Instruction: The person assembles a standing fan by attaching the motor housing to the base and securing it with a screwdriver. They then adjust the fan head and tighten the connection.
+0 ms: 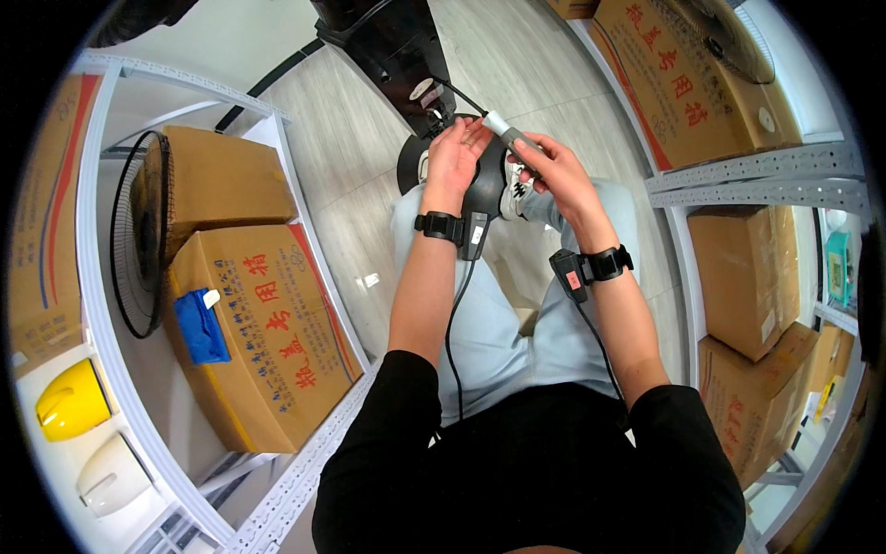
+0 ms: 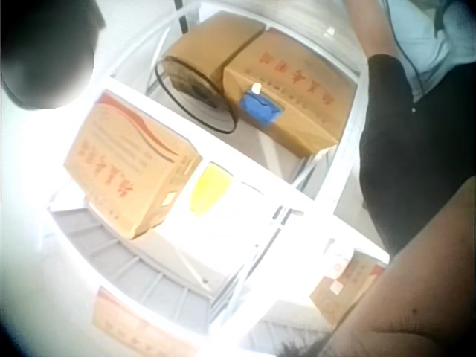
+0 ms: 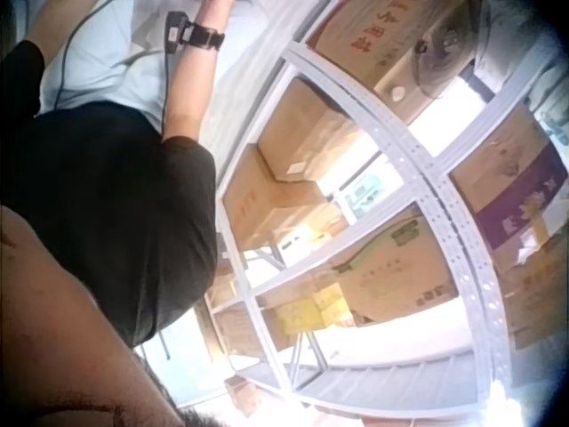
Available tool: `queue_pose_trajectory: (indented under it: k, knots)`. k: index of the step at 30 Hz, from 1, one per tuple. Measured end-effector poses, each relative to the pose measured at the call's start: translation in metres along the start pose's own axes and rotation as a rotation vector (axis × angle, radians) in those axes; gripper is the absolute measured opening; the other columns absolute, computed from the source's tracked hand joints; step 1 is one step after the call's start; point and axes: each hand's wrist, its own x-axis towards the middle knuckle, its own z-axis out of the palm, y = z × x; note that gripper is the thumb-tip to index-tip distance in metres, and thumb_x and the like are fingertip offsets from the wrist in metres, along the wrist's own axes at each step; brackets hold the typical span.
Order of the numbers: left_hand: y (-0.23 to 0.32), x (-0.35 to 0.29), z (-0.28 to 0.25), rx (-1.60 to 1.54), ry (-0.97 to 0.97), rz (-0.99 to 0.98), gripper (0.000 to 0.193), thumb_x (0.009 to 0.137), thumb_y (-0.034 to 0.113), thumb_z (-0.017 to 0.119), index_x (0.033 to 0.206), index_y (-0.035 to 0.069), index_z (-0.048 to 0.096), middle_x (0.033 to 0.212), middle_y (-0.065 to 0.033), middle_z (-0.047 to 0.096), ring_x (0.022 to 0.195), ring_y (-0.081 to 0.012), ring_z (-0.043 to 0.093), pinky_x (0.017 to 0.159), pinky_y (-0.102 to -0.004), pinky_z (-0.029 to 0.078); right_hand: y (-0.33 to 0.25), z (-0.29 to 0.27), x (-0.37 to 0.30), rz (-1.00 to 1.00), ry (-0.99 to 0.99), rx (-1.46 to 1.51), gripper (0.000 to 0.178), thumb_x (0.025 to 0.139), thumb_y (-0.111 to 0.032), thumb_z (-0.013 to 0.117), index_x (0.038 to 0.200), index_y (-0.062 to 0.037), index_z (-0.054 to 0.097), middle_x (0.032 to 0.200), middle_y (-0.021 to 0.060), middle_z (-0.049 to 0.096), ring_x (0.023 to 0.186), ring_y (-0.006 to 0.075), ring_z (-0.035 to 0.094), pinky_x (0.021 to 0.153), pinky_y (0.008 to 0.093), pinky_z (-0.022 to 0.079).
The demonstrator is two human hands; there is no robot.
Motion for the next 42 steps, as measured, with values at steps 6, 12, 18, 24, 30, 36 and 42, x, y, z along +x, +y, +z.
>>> queue_pose_trajectory:
  k: [6,12,18,24,30,36,42]
  knots:
    - [0.003,-0.006,0.007,0.117,0.133,-0.013,0.028,0.095,0.025,0.056,0.096,-0.002,0.053,0.095,-0.015,0.06,0.083,-0.0234,0.061,0.07,-0.03,0.054,0.009,-0.006,-0.005,-0.04,0.011,0.033,0.038,0.089,-0.029,0.065,0.116,-0.0032,0.058,0.088,0.0029,0.065,0.061,0.0041,0.054,0.048,0.018,0.036]
    - [0.004,0.002,-0.015,0.222,0.126,-0.029,0.03,0.094,0.028,0.058,0.098,-0.001,0.055,0.085,-0.0093,0.059,0.069,-0.0151,0.056,0.053,-0.0209,0.044,0.026,-0.023,-0.032,-0.068,0.049,0.031,0.036,0.089,-0.028,0.064,0.114,-0.003,0.059,0.085,0.002,0.064,0.06,0.004,0.053,0.048,0.0185,0.037]
    - [0.001,0.004,-0.016,0.145,0.03,-0.027,0.025,0.099,0.015,0.046,0.113,-0.004,0.054,0.09,-0.0124,0.061,0.071,-0.0151,0.055,0.061,-0.0245,0.045,0.058,-0.038,-0.039,0.001,0.05,0.123,0.036,0.089,-0.028,0.064,0.116,-0.0043,0.059,0.084,0.0015,0.064,0.061,0.0037,0.053,0.048,0.0184,0.037]
    - [0.003,-0.001,-0.013,0.16,-0.029,-0.013,0.026,0.097,0.008,0.047,0.118,-0.006,0.05,0.103,-0.0187,0.061,0.076,-0.0159,0.055,0.063,-0.0245,0.045,0.07,-0.042,-0.039,0.016,0.026,0.159,0.039,0.088,-0.029,0.065,0.117,-0.0041,0.058,0.083,0.0015,0.064,0.061,0.0038,0.053,0.048,0.0182,0.036]
    - [0.003,-0.003,-0.013,0.154,-0.102,0.021,0.026,0.094,0.003,0.052,0.119,-0.004,0.051,0.109,-0.0181,0.061,0.076,-0.0133,0.054,0.063,-0.0219,0.045,0.076,-0.045,-0.042,0.017,0.03,0.113,0.036,0.09,-0.028,0.063,0.117,-0.0043,0.058,0.084,0.0014,0.064,0.061,0.0039,0.052,0.047,0.0184,0.036]
    - [0.004,-0.003,-0.01,0.167,-0.116,0.023,0.028,0.092,0.0,0.053,0.12,-0.004,0.051,0.112,-0.0169,0.06,0.076,-0.0119,0.054,0.063,-0.0208,0.045,0.074,-0.047,-0.044,0.0,0.055,0.073,0.036,0.089,-0.026,0.064,0.116,-0.0042,0.059,0.083,0.0017,0.064,0.061,0.0044,0.052,0.047,0.0192,0.036]
    - [0.005,-0.003,-0.012,0.194,-0.13,-0.008,0.029,0.091,0.0,0.054,0.119,-0.005,0.051,0.111,-0.0166,0.061,0.076,-0.0131,0.056,0.062,-0.0208,0.046,0.071,-0.049,-0.048,-0.043,0.12,-0.089,0.038,0.084,-0.03,0.07,0.113,-0.0065,0.061,0.082,0.0034,0.063,0.06,0.0064,0.058,0.049,0.0205,0.041]
